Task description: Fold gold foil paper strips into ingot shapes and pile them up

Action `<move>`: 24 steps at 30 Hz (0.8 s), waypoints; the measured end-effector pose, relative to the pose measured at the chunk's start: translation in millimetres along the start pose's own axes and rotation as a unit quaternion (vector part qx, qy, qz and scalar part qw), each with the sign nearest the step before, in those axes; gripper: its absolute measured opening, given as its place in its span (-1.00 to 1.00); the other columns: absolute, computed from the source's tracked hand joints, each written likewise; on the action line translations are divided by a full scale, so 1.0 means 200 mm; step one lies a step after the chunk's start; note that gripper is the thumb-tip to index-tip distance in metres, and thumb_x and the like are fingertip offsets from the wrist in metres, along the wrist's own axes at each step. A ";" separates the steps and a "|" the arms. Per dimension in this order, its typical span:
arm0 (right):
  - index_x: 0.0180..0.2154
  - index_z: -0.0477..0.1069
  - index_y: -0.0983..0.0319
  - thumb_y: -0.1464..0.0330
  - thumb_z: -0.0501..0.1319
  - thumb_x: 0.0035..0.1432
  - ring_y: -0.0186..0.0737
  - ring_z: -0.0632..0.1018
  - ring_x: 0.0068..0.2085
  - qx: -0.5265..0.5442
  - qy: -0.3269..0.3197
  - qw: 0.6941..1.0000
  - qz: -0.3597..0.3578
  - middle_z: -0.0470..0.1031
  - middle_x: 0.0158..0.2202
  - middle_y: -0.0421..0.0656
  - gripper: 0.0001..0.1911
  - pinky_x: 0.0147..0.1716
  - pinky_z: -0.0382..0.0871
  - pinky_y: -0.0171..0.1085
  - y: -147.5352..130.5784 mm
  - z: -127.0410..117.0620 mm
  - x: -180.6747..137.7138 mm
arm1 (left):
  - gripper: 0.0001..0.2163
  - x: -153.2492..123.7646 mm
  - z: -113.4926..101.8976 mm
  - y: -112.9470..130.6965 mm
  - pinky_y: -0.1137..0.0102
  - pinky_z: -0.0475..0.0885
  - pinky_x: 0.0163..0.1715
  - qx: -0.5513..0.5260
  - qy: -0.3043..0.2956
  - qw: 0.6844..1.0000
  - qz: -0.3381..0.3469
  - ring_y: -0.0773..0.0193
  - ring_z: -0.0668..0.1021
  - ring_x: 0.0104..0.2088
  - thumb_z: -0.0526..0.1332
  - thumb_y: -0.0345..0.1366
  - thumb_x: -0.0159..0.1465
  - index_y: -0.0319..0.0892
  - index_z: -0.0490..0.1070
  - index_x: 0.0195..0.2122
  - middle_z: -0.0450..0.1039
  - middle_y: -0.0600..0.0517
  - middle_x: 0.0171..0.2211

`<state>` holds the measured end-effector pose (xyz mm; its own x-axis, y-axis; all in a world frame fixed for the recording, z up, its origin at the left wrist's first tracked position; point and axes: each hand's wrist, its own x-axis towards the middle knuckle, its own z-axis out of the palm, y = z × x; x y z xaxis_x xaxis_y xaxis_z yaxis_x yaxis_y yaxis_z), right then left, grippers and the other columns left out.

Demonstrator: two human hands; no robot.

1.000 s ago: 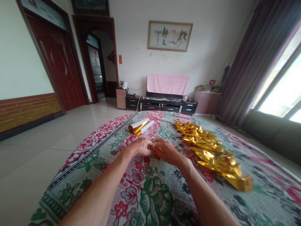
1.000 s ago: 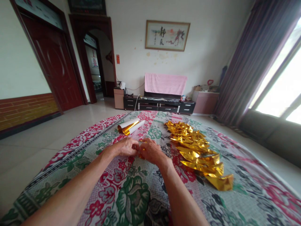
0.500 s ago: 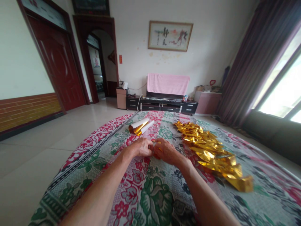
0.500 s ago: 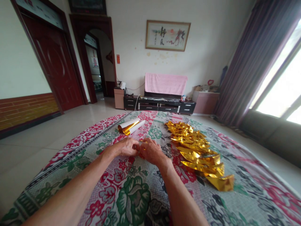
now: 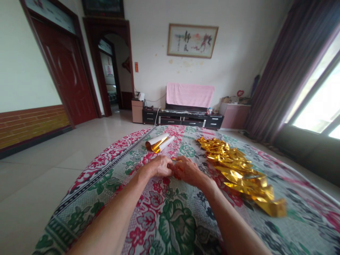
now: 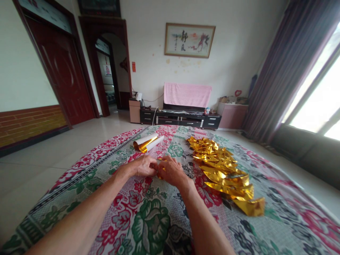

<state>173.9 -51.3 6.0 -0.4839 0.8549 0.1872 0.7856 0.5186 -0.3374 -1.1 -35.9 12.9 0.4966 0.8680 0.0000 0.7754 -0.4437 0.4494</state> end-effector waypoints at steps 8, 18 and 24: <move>-0.34 0.47 0.13 0.31 0.08 0.14 -0.16 0.35 -0.06 -0.009 0.007 1.000 -0.017 0.36 -0.06 -0.13 -0.82 -0.20 0.20 -0.23 0.03 0.03 0.01 | -0.77 0.00 -0.01 -0.01 0.53 0.20 -0.58 -0.018 -0.008 1.000 0.012 0.38 0.37 -0.54 0.11 -0.25 -0.02 -0.21 0.50 -0.40 0.43 0.08 -0.55; -0.36 0.47 0.13 0.31 0.07 0.15 -0.14 0.35 -0.07 -0.006 0.000 1.000 -0.020 0.34 -0.04 -0.13 -0.79 -0.21 0.21 -0.21 0.01 0.00 0.00 | -0.76 0.00 -0.01 0.00 0.53 0.18 -0.59 -0.011 -0.007 1.000 0.007 0.37 0.39 -0.53 0.12 -0.24 -0.02 -0.23 0.50 -0.41 0.42 0.08 -0.56; -0.35 0.47 0.12 0.32 0.06 0.14 -0.11 0.33 -0.04 0.000 -0.003 1.000 -0.007 0.31 -0.02 -0.14 -0.79 -0.19 0.20 -0.18 0.02 0.01 0.00 | -0.75 -0.01 -0.01 0.02 0.54 0.15 -0.61 0.003 -0.002 1.000 0.002 0.38 0.38 -0.54 0.12 -0.21 0.00 -0.23 0.50 -0.42 0.40 0.08 -0.58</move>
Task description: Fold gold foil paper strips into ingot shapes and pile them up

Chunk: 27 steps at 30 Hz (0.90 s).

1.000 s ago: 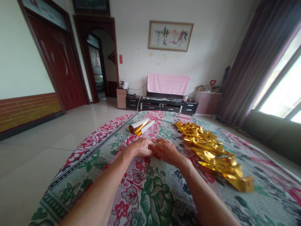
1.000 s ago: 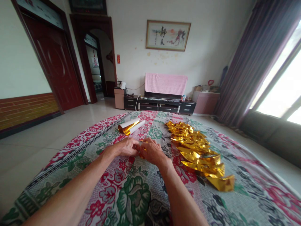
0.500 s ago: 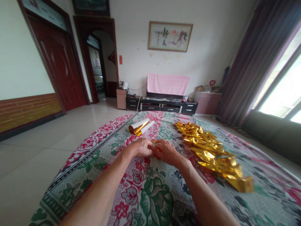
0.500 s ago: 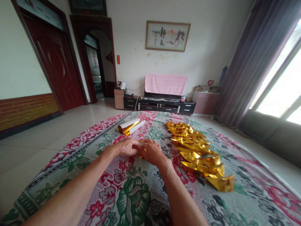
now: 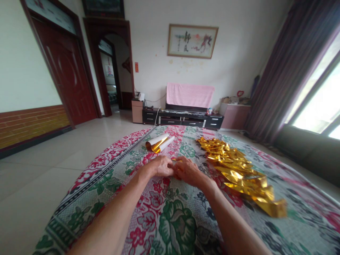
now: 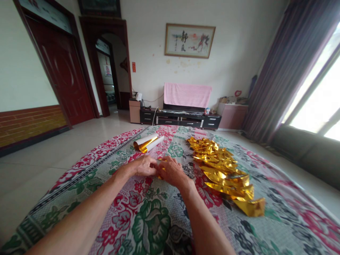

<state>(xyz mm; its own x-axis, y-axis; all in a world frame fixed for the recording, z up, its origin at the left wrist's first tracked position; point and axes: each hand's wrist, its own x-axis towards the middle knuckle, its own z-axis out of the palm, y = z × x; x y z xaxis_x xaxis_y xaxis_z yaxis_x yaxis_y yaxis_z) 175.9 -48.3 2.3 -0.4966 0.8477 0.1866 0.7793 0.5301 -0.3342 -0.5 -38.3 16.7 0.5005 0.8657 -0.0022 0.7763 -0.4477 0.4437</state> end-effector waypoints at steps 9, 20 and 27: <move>-0.34 0.43 0.19 0.34 0.17 0.01 -0.18 0.36 -0.10 0.009 0.043 0.999 0.015 0.32 -0.09 -0.13 -0.87 -0.23 0.20 -0.27 0.03 0.04 0.01 | -0.73 0.01 0.00 0.01 0.51 0.18 -0.59 0.022 -0.001 1.000 -0.019 0.35 0.42 -0.53 0.14 -0.16 0.00 -0.18 0.53 -0.40 0.48 0.03 -0.52; -0.46 0.51 0.16 0.39 0.19 -0.05 -0.17 0.40 -0.08 0.056 0.023 0.998 -0.031 0.38 -0.09 -0.16 -0.88 -0.06 0.21 -0.22 0.07 0.02 0.02 | -0.80 0.00 0.00 0.06 0.48 0.18 -0.60 0.042 -0.003 0.998 -0.039 0.33 0.41 -0.54 0.18 -0.23 -0.04 -0.16 0.50 -0.41 0.47 0.02 -0.53; -0.44 0.52 0.17 0.39 0.18 -0.04 -0.18 0.41 -0.07 0.075 0.024 0.995 -0.068 0.39 -0.06 -0.17 -0.87 -0.06 0.25 -0.22 0.10 0.02 0.02 | -0.76 0.01 0.00 0.03 0.47 0.19 -0.58 0.021 -0.006 0.999 -0.041 0.32 0.41 -0.51 0.20 -0.23 -0.05 -0.12 0.50 -0.33 0.46 0.03 -0.47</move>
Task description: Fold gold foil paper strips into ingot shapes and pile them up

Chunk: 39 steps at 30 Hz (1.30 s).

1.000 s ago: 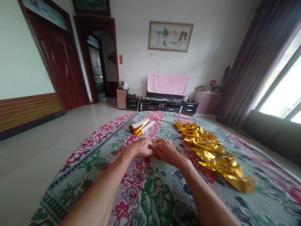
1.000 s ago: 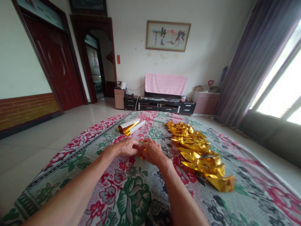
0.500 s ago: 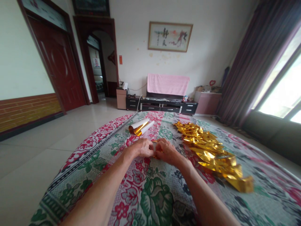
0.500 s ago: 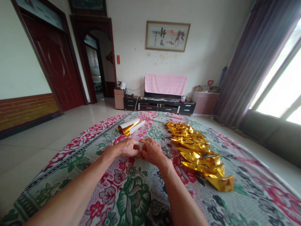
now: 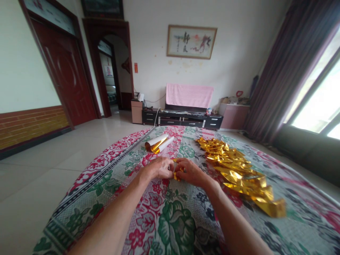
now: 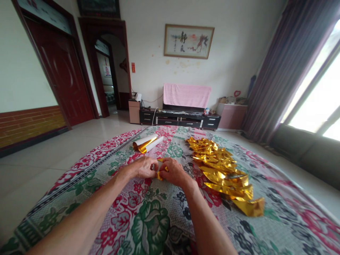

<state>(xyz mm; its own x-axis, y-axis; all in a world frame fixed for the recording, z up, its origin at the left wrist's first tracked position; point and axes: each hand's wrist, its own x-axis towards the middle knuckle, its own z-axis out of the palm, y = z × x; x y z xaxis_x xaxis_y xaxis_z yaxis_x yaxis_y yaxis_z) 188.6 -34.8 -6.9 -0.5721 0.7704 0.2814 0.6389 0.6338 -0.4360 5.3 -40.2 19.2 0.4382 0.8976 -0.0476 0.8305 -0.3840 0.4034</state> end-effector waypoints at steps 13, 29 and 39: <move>-0.46 0.51 0.18 0.39 0.19 -0.04 -0.20 0.42 -0.09 0.004 0.002 1.000 -0.004 0.42 -0.13 -0.18 -0.88 -0.09 0.25 -0.26 -0.02 0.00 0.00 | -0.79 0.01 0.01 0.00 0.45 0.20 -0.55 0.015 0.002 1.000 -0.003 0.31 0.39 -0.53 0.17 -0.17 0.01 -0.11 0.51 -0.37 0.44 0.02 -0.51; -0.40 0.49 0.20 0.50 0.12 0.00 -0.19 0.41 -0.05 0.075 0.022 0.996 -0.052 0.41 -0.09 -0.16 -0.81 0.00 0.20 -0.18 0.00 -0.02 -0.04 | -0.62 0.01 0.01 0.01 0.50 0.12 -0.59 0.041 0.002 0.999 -0.005 0.36 0.38 -0.54 0.17 0.09 -0.04 -0.10 0.49 -0.40 0.39 0.09 -0.56; -0.31 0.48 0.17 0.34 0.24 -0.02 -0.15 0.35 0.02 0.067 -0.026 0.997 -0.026 0.32 0.00 -0.14 -0.84 0.03 0.18 -0.13 0.01 -0.03 -0.05 | -0.72 0.01 0.01 0.00 0.49 0.13 -0.57 0.040 -0.011 0.999 -0.001 0.37 0.37 -0.53 0.19 -0.05 -0.01 -0.13 0.49 -0.38 0.39 0.08 -0.54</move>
<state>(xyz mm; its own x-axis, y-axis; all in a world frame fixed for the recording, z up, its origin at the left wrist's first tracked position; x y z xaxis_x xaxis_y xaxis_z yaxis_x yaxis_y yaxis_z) 198.9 -40.3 -4.7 -0.6302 0.7302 0.2639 0.5353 0.6548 -0.5335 7.6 -39.4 17.6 0.4438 0.8935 -0.0678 0.8556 -0.4000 0.3285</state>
